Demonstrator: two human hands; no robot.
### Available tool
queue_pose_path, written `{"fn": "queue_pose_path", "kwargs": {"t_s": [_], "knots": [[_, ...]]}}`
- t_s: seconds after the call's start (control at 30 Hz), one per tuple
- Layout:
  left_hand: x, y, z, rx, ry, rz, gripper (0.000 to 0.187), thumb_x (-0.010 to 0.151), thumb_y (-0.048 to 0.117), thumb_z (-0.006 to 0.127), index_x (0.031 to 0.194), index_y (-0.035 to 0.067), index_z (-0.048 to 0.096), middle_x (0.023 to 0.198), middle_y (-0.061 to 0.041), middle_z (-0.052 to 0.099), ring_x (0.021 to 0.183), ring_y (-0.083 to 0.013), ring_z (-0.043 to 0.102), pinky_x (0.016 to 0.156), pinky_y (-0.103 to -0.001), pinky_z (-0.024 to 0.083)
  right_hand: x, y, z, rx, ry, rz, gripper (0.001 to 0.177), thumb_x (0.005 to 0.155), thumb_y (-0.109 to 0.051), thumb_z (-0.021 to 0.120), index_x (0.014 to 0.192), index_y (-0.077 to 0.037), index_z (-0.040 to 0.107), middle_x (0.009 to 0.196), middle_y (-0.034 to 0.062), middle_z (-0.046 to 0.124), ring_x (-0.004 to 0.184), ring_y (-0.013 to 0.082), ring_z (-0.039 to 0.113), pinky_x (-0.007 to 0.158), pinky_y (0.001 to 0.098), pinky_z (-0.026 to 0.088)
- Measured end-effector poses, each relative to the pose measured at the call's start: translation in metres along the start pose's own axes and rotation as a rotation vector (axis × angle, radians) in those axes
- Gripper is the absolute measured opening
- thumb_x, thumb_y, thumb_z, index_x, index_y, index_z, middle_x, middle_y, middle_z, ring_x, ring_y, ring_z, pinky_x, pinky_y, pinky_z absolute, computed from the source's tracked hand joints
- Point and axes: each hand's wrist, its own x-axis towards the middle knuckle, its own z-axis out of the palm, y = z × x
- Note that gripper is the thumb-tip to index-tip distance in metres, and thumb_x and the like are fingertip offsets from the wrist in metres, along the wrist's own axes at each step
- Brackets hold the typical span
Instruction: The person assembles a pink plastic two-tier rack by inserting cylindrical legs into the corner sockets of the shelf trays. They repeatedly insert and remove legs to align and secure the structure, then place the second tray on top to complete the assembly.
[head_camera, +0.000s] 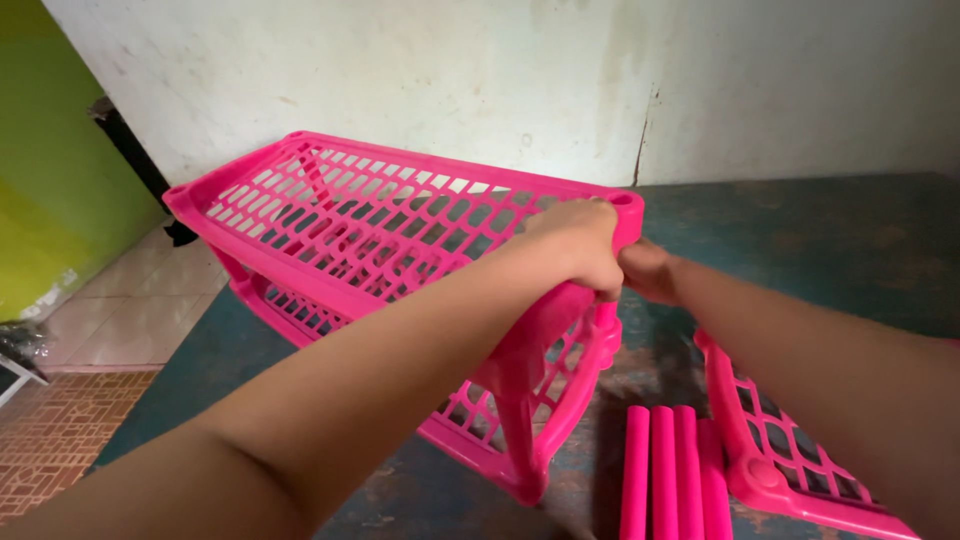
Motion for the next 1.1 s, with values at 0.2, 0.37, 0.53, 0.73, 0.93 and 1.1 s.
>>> {"fn": "queue_pose_path", "kwargs": {"t_s": [0.2, 0.37, 0.53, 0.73, 0.93, 1.1], "knots": [[0.009, -0.004, -0.012, 0.047, 0.000, 0.042, 0.059, 0.052, 0.029, 0.092, 0.102, 0.002, 0.075, 0.108, -0.016, 0.076, 0.102, -0.0327, 0.074, 0.083, -0.044, 0.060, 0.016, 0.011, 0.006, 0.036, 0.089, -0.260, 0.045, 0.085, -0.017, 0.069, 0.129, -0.012, 0.063, 0.117, 0.0092, 0.070, 0.100, 0.0238, 0.070, 0.075, 0.0437, 0.058], [0.015, -0.008, -0.016, 0.035, -0.009, 0.070, 0.056, 0.048, 0.027, 0.092, 0.095, 0.000, 0.077, 0.105, -0.017, 0.076, 0.099, -0.0306, 0.075, 0.082, -0.042, 0.062, 0.021, 0.016, 0.018, -0.027, 0.215, -0.331, 0.045, 0.085, -0.017, 0.070, 0.129, -0.011, 0.063, 0.116, 0.0087, 0.071, 0.100, 0.0233, 0.070, 0.076, 0.0431, 0.058], [0.016, -0.008, -0.013, 0.056, 0.021, 0.113, 0.058, 0.048, 0.027, 0.093, 0.097, 0.001, 0.076, 0.107, -0.017, 0.076, 0.101, -0.0314, 0.074, 0.083, -0.042, 0.061, 0.019, 0.019, 0.021, -0.044, 0.253, -0.342, 0.044, 0.085, -0.018, 0.070, 0.128, -0.011, 0.063, 0.115, 0.0082, 0.071, 0.101, 0.0228, 0.070, 0.078, 0.0424, 0.058], [0.009, 0.000, -0.005, 0.044, 0.007, 0.105, 0.062, 0.048, 0.026, 0.095, 0.102, 0.003, 0.075, 0.109, -0.016, 0.075, 0.104, -0.0322, 0.073, 0.083, -0.044, 0.061, -0.005, 0.025, 0.012, -0.011, 0.260, -0.373, 0.043, 0.085, -0.018, 0.071, 0.127, -0.010, 0.064, 0.114, 0.0076, 0.072, 0.102, 0.0223, 0.070, 0.079, 0.0417, 0.058], [0.002, 0.004, -0.003, 0.017, 0.004, 0.059, 0.061, 0.050, 0.025, 0.094, 0.104, 0.004, 0.075, 0.111, -0.016, 0.074, 0.105, -0.0329, 0.073, 0.083, -0.046, 0.061, -0.021, 0.014, -0.004, 0.078, 0.036, -0.323, 0.050, 0.081, -0.014, 0.072, 0.130, -0.010, 0.062, 0.117, 0.0078, 0.071, 0.106, 0.0229, 0.069, 0.082, 0.0426, 0.058], [-0.001, 0.005, -0.004, 0.035, -0.006, 0.049, 0.061, 0.051, 0.025, 0.094, 0.106, 0.005, 0.076, 0.112, -0.015, 0.075, 0.106, -0.0320, 0.073, 0.084, -0.046, 0.061, -0.022, 0.007, -0.005, 0.173, -0.102, -0.233, 0.056, 0.078, -0.011, 0.077, 0.131, -0.008, 0.060, 0.122, 0.0084, 0.070, 0.109, 0.0246, 0.070, 0.087, 0.0448, 0.060]]}}
